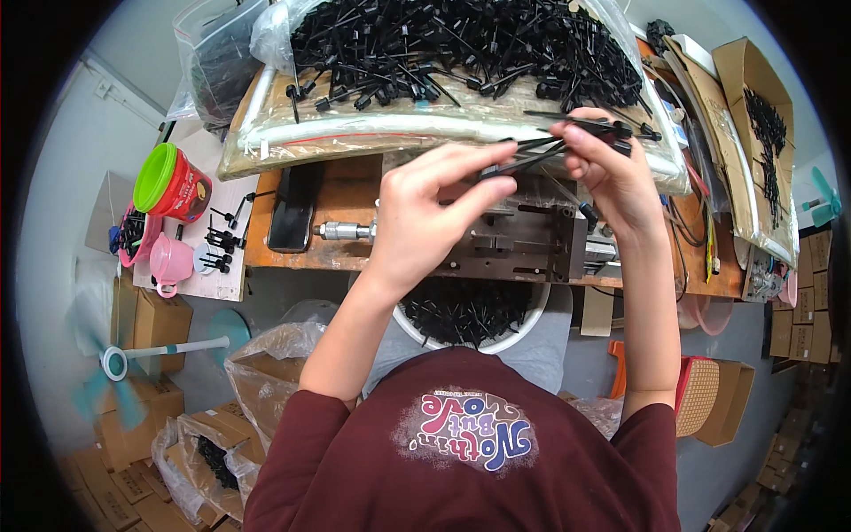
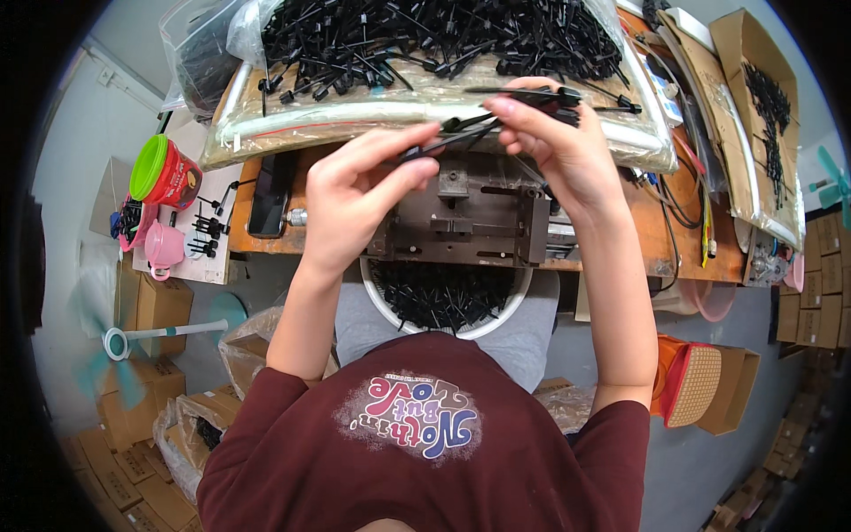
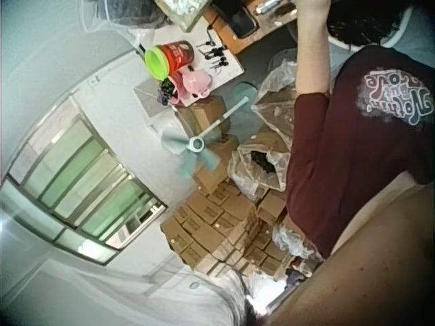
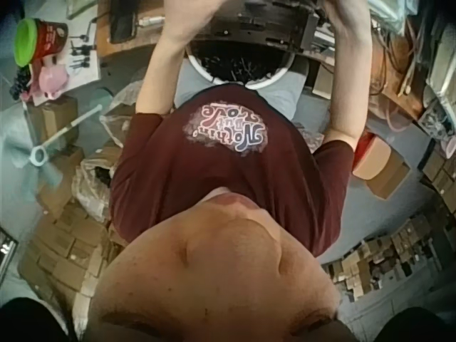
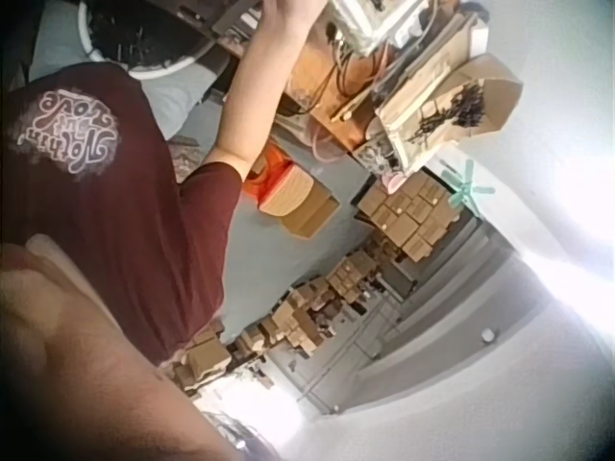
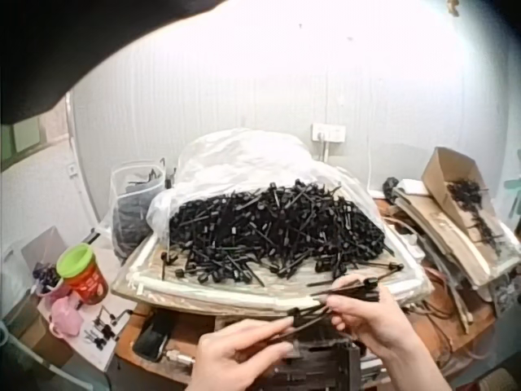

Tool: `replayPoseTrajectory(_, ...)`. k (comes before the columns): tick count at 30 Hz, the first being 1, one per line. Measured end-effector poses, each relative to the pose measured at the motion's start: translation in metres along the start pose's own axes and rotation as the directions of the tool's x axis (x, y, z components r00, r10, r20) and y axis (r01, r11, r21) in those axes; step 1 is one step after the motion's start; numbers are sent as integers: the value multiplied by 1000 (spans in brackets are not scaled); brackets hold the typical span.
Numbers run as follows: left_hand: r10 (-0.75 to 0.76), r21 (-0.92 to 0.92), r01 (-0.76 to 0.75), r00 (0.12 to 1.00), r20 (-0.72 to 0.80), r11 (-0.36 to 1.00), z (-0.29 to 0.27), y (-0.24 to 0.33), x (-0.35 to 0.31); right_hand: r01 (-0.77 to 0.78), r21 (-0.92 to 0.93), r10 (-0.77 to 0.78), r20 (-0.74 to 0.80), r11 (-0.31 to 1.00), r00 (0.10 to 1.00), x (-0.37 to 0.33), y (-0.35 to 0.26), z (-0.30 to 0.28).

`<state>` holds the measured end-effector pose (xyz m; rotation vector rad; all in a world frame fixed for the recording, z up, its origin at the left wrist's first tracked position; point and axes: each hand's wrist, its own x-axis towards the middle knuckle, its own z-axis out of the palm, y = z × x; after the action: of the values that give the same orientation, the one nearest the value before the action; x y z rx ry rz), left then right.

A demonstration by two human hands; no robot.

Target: Manually assembling or checking small black plastic and wire components using a workstation jig.

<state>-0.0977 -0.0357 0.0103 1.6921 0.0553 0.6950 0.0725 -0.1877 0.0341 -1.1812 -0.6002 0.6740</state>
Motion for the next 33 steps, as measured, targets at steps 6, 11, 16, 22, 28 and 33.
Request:
replayPoseTrajectory(6,58,258,-46,998,-39,965,3,-1,-57,99,-67,-110,-197,993,974,-30,9,-15)
replayPoseTrajectory(11,-46,300,38,999,18,953,13,-18,-96,137,-116,-160,-219,984,963,-60,16,-5)
replayPoseTrajectory(16,95,586,-182,980,176,790,25,-50,-110,154,-83,-170,-243,984,955,-81,19,2)
replayPoseTrajectory(22,163,769,-327,945,285,549,35,-68,-106,132,-36,-137,-234,991,963,-99,25,1)
replayPoseTrajectory(28,176,765,-352,936,306,540,33,-64,-92,59,111,-38,-184,992,982,-108,29,-2)
replayPoseTrajectory(33,102,744,-319,941,323,587,28,-63,-91,44,307,7,-162,951,987,-115,42,-10)
